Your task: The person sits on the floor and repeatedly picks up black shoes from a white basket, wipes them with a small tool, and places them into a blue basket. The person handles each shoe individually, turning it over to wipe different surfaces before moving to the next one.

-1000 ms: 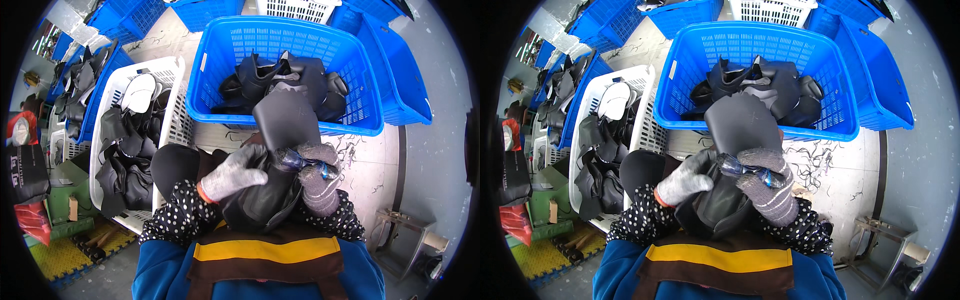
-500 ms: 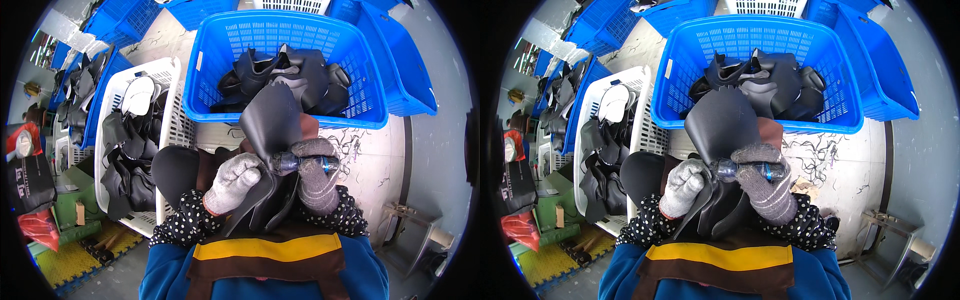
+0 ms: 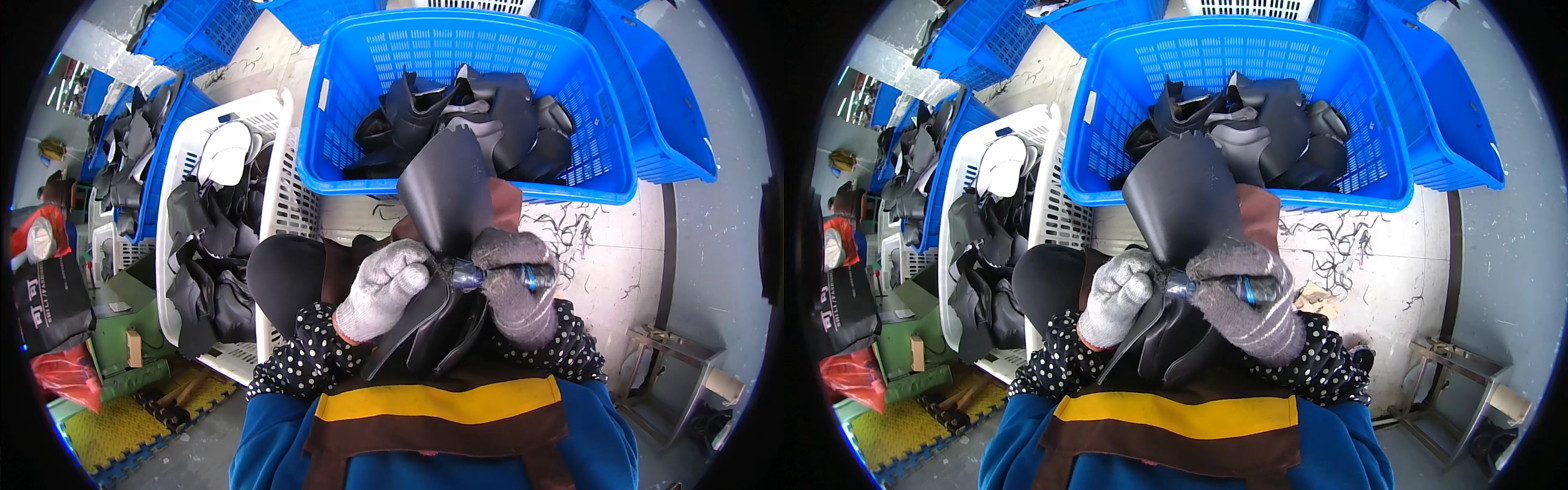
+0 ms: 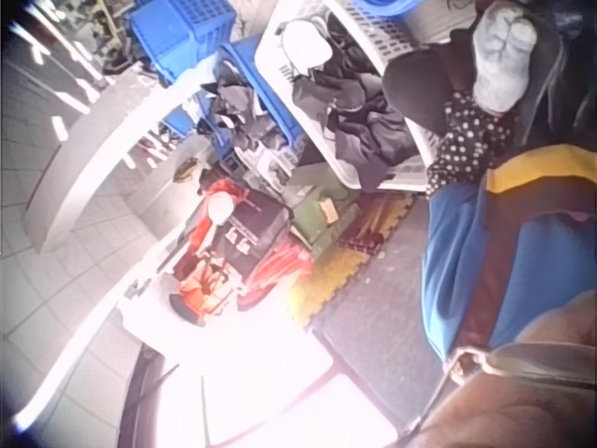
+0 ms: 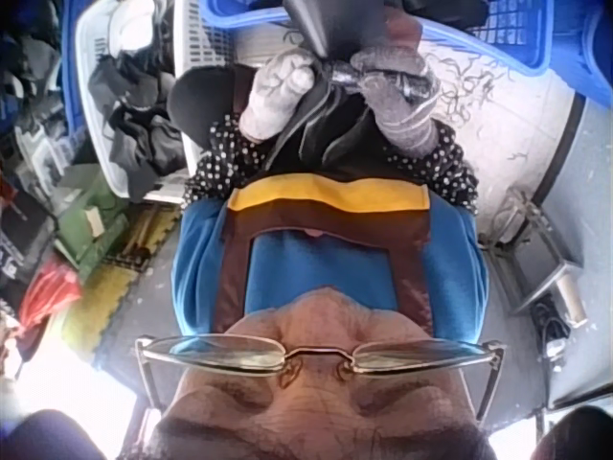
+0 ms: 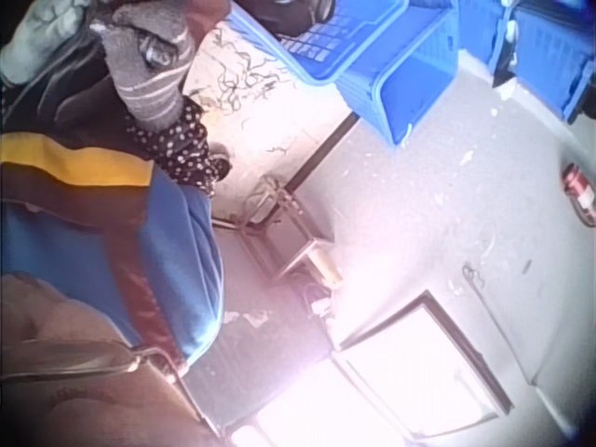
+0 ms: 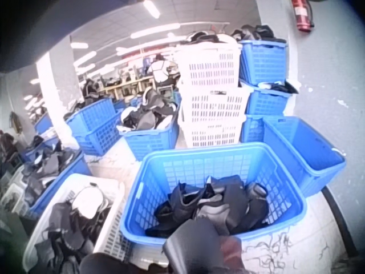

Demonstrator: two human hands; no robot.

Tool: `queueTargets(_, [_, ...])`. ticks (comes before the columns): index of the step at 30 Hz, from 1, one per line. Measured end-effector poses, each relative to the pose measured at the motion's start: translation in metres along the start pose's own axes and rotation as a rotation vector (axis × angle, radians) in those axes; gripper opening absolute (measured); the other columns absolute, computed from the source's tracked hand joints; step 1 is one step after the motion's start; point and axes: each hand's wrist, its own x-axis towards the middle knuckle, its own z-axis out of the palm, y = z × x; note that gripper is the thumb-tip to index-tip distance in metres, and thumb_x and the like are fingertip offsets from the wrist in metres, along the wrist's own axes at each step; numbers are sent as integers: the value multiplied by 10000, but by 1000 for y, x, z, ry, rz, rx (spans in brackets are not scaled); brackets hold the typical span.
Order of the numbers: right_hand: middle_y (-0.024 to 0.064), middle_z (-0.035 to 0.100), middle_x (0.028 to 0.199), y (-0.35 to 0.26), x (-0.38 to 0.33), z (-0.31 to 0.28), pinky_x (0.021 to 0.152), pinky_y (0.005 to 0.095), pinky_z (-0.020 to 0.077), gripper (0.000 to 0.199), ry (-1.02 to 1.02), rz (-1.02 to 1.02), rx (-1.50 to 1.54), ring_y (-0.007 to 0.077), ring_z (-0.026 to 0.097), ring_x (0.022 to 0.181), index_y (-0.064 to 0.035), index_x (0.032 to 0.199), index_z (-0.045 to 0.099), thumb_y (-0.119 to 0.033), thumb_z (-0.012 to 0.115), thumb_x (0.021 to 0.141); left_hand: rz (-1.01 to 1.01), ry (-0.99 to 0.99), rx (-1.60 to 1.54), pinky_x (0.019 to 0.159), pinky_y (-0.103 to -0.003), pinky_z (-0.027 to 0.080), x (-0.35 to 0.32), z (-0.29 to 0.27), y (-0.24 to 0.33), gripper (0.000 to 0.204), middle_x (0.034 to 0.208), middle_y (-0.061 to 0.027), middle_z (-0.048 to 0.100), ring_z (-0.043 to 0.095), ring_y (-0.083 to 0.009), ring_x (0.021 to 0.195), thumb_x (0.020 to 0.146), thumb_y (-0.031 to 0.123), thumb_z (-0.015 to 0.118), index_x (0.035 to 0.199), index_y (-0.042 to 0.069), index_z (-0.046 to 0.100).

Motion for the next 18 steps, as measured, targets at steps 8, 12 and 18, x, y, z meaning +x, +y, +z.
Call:
queueTargets(8, [149, 728, 1117, 1, -23, 7, 887, 346, 573, 439, -290, 245, -32, 245, 695, 1064, -24, 1240, 684, -129, 836, 841, -114, 129, -184, 826, -242, 509, 2, 8, 0, 231, 978, 10, 649, 598, -76, 883, 994, 219, 736, 1121, 38, 669])
queueTargets(12, [114, 735, 965, -12, -14, 23, 737, 390, 561, 439, -262, 17, -90, 279, 700, 867, -62, 1183, 718, -143, 851, 773, -136, 157, -140, 836, -224, 504, 2, 9, -4, 189, 995, 8, 666, 609, -78, 898, 1024, 179, 687, 1147, 36, 679])
queueTargets(18, [78, 740, 860, -24, -5, 50, 706, 430, 562, 428, -384, -391, -425, 310, 704, 769, -102, 1121, 765, -150, 869, 709, -36, 191, -85, 790, -258, 493, 7, 14, -7, 122, 960, -25, 658, 607, -108, 847, 1042, 90, 609, 1093, 6, 681])
